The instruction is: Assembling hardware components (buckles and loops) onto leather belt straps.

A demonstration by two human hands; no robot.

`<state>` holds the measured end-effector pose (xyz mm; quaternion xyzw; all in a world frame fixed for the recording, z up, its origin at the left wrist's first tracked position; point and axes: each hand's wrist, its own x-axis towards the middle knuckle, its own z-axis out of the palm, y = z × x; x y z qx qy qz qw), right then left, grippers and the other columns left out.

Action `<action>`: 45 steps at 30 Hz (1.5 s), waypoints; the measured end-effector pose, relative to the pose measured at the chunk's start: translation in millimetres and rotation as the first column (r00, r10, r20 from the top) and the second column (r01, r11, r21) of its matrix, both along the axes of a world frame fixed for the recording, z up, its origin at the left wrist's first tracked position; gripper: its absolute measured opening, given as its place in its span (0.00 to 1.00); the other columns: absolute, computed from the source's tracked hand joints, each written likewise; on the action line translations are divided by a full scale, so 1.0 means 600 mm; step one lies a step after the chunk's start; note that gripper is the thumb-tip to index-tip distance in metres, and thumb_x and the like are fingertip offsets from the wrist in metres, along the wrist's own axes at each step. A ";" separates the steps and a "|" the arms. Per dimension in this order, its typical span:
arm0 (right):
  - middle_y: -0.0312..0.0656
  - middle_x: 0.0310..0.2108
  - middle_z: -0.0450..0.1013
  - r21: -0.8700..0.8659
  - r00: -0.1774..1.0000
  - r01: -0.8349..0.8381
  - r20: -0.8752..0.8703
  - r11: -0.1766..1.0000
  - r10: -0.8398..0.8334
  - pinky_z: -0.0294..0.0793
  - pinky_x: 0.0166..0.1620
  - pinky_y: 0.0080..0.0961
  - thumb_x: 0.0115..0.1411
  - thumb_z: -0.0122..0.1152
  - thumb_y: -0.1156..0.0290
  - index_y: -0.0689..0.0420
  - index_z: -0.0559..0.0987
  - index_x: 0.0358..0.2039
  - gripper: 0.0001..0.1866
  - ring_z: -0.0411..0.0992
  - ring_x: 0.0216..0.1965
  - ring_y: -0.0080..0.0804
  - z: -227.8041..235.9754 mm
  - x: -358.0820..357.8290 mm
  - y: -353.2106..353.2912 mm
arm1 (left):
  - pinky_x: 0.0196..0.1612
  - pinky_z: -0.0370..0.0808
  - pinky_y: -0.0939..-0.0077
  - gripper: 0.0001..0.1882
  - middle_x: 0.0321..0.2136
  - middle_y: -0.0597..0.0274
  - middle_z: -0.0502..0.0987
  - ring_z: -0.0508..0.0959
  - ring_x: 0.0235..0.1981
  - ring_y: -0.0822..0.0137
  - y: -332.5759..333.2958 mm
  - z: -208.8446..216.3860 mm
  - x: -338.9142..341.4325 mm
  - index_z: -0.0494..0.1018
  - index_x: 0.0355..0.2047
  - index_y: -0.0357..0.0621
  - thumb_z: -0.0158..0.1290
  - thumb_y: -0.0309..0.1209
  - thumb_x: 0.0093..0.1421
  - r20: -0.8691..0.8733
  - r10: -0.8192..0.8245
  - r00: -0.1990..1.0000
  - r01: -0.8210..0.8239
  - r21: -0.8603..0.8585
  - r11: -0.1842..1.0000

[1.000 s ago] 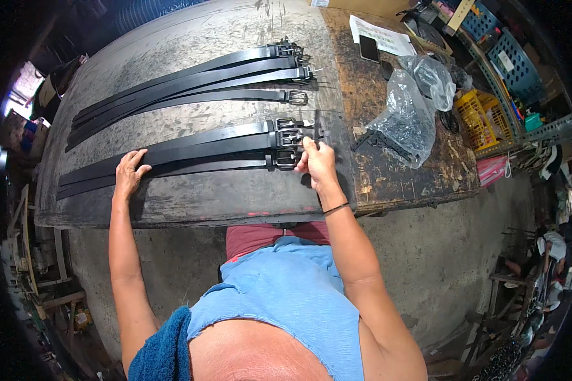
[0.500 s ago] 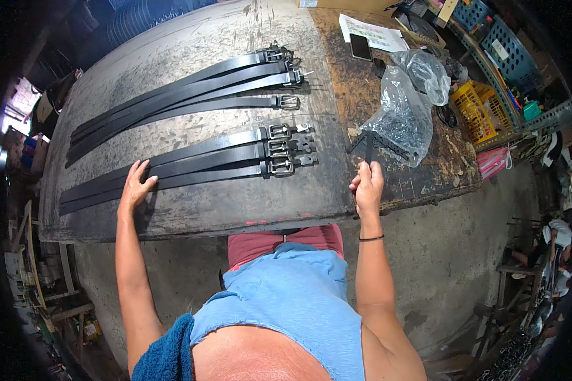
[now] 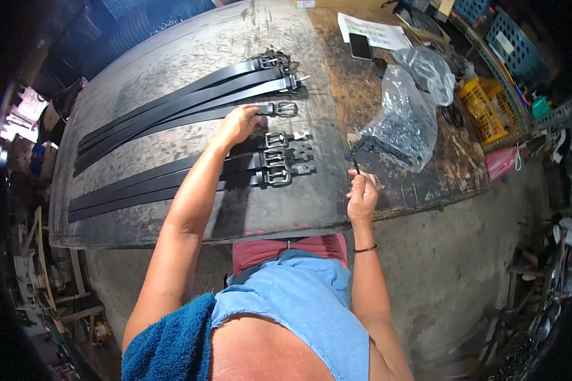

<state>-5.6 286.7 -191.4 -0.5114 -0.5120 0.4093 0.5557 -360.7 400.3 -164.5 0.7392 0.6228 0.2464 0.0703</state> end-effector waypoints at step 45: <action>0.34 0.26 0.70 -0.083 0.863 -0.257 -0.468 0.963 0.190 0.71 0.25 0.18 0.62 0.59 0.71 0.60 0.73 0.42 0.10 0.68 0.23 0.18 0.105 -0.095 -0.021 | 0.45 0.72 0.61 0.31 0.42 0.48 0.74 0.74 0.41 0.51 -0.287 0.263 -0.001 0.72 0.50 0.37 0.67 0.35 0.46 -0.187 -0.276 0.943 0.323 0.309 0.895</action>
